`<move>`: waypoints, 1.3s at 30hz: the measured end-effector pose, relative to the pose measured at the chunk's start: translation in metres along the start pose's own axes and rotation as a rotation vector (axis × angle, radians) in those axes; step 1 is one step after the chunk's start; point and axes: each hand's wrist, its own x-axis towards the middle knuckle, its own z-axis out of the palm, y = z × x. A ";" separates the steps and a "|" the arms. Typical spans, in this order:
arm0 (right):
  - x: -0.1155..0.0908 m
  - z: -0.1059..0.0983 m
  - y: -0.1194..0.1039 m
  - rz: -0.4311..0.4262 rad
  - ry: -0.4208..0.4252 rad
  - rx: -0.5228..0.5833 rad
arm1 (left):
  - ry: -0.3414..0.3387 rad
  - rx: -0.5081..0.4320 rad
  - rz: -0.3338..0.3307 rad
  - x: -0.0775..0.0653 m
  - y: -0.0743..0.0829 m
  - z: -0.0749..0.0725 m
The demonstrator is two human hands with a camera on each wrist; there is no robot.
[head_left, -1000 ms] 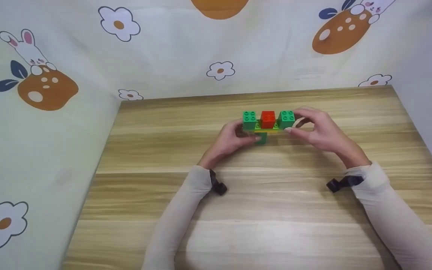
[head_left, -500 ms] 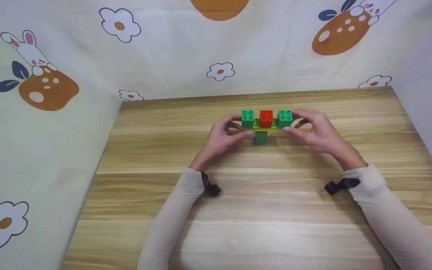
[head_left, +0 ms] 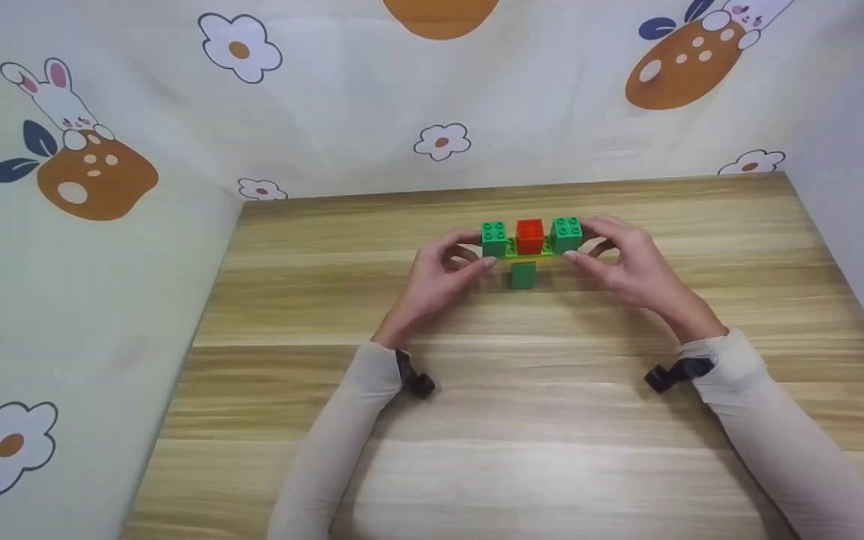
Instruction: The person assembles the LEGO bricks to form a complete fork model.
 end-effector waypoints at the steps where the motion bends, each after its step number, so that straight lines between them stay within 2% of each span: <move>1: 0.000 0.000 0.000 0.002 -0.002 0.004 | 0.001 0.004 0.000 0.000 0.000 0.000; 10: 0.000 0.001 0.000 -0.006 -0.013 0.018 | 0.002 -0.033 -0.014 -0.002 -0.001 -0.002; 19: 0.001 0.003 0.002 0.005 -0.022 0.016 | 0.005 -0.033 0.009 -0.002 -0.005 -0.004; 26: 0.000 0.003 0.003 0.030 -0.014 0.018 | 0.008 -0.031 0.004 -0.001 -0.004 -0.002; 39: -0.001 0.006 0.005 0.017 -0.017 0.026 | 0.016 -0.019 -0.012 -0.002 -0.006 -0.004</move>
